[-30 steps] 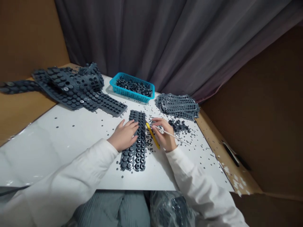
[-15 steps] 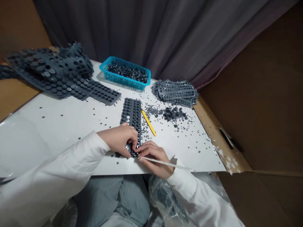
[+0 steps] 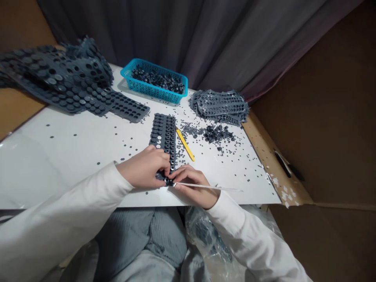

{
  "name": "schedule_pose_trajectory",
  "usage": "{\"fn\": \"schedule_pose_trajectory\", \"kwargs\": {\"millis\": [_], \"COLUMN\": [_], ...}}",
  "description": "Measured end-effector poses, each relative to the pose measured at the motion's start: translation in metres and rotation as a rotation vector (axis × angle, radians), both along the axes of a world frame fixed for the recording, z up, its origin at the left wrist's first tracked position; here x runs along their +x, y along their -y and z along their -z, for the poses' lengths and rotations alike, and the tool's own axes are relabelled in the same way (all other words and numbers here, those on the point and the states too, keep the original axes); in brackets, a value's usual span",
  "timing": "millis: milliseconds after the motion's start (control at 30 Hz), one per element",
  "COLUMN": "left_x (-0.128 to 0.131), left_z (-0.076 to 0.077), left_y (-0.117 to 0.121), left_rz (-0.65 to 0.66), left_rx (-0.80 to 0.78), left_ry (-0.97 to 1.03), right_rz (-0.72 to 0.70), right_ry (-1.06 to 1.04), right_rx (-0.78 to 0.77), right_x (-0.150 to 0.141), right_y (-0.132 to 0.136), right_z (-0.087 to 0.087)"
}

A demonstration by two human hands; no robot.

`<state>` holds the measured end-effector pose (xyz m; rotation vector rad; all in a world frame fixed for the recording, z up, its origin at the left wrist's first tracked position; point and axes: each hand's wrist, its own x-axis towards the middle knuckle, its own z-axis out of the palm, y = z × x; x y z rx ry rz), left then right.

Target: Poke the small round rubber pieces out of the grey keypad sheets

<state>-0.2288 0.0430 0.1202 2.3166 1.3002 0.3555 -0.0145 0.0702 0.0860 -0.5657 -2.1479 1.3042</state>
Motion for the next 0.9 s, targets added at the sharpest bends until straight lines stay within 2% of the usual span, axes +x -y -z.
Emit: {"fn": "schedule_pose_trajectory", "kwargs": {"millis": [167,300,433,567,900], "left_x": [0.007,0.017,0.024,0.024,0.021], "left_z": [0.01,0.023,0.033,0.038,0.039], "left_y": [0.041,0.057,0.056,0.055,0.055], "left_rz": [-0.27,-0.461,-0.505,-0.531,-0.547], "left_rx": [0.134,0.196,0.2,0.215,0.207], "left_ry": [0.034,0.03,0.099,0.209,0.328], "right_rz": [0.001,-0.016,-0.025,-0.036,-0.023], "right_ry": [-0.054,-0.054,-0.035,-0.016,-0.02], "right_rx": [-0.038,0.031,0.086,0.079,0.103], "right_x": [0.0,-0.001,-0.001,0.0,-0.002], "right_y": [-0.002,-0.002,-0.002,-0.002,0.001], "right_z": [0.001,0.001,0.002,0.005,0.002]}}
